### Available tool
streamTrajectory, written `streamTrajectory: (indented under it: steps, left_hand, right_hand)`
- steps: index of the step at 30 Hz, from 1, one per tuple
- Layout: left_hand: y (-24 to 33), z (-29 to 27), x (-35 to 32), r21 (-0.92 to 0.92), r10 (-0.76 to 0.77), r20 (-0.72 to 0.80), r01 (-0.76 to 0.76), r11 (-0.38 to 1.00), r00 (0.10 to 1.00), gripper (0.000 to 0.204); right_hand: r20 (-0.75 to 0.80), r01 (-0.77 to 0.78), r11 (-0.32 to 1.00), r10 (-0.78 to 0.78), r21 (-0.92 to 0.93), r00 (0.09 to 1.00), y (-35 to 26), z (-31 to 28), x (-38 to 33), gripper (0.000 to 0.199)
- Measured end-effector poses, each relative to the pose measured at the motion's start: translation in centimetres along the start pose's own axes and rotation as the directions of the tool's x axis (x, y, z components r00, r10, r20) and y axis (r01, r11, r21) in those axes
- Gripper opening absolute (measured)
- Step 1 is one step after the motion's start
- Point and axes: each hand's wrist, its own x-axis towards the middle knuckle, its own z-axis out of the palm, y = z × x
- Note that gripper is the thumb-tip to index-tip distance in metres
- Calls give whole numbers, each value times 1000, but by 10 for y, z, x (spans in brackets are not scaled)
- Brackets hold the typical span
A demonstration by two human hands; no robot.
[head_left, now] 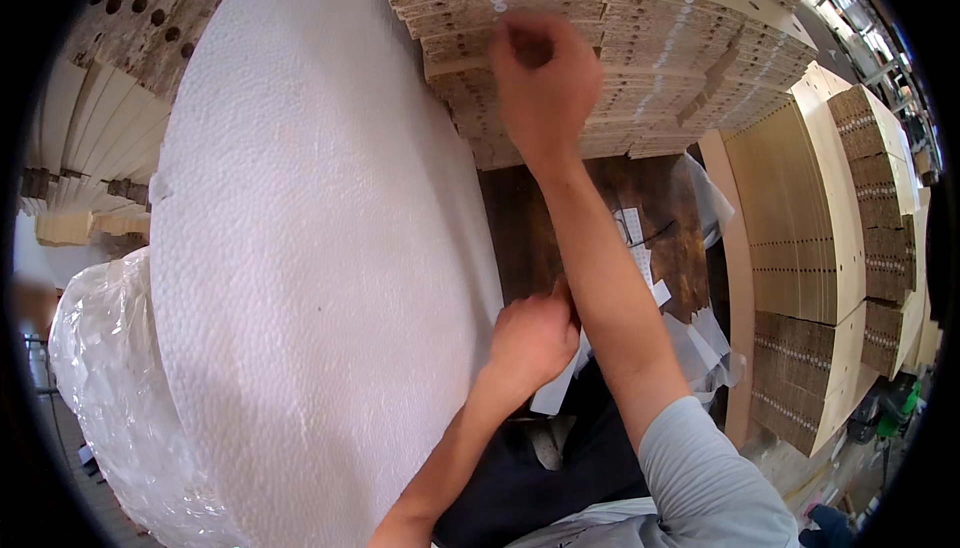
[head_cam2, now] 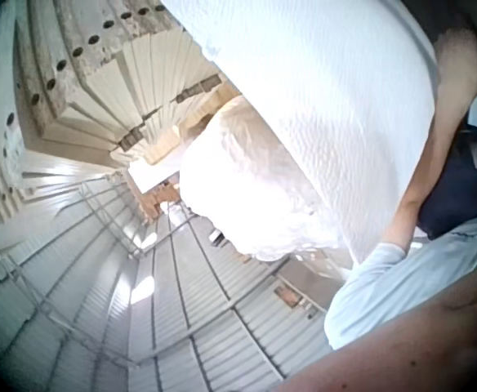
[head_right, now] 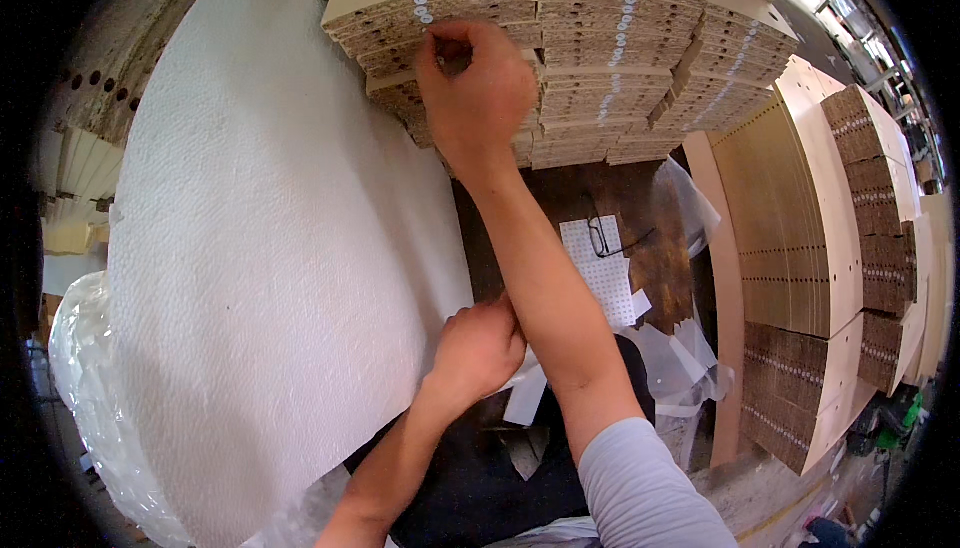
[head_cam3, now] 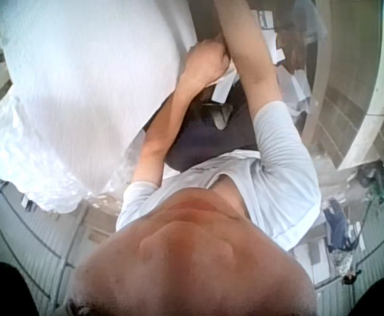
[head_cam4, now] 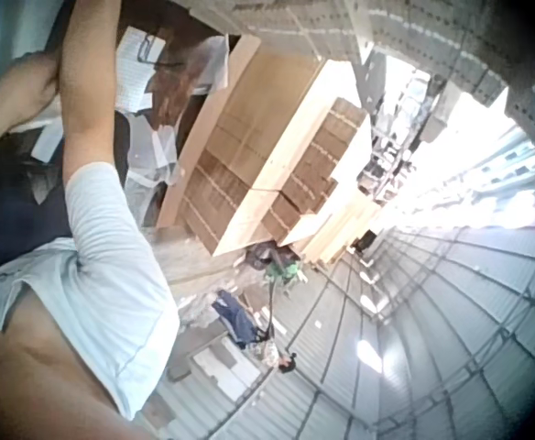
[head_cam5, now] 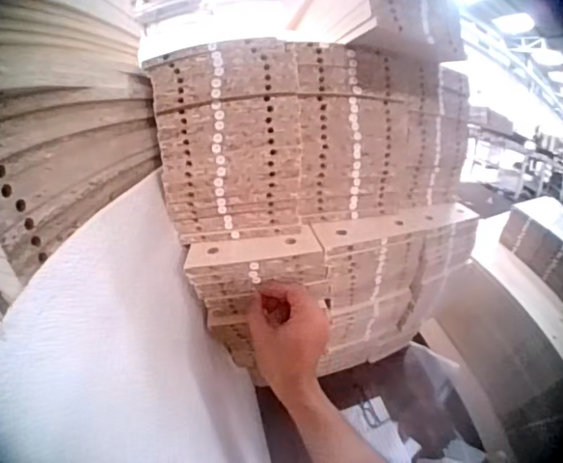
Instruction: The person applies white circular labels to a vertical stack of wooden boards. The person peels labels one by one from a sheet and presses them onto the ends of the boards.
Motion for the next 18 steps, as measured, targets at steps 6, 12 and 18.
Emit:
streamTrajectory:
  steps: [6, 12, 18]
  left_hand:
    - [-8, 5, 1, 72, 42, 74, -48, 996, 996, 29]
    - [-3, 7, 0, 40, 54, 31, -56, 998, 998, 28]
    - [-2, 3, 2, 74, 42, 45, -45, 996, 998, 24]
  right_hand:
    - [18, -183, 983, 183, -5, 983, -2, -9, 7, 17]
    - [74, -61, 994, 54, 86, 996, -5, -17, 3, 15]
    - [34, -16, 1000, 16, 11, 999, -6, -4, 2, 12]
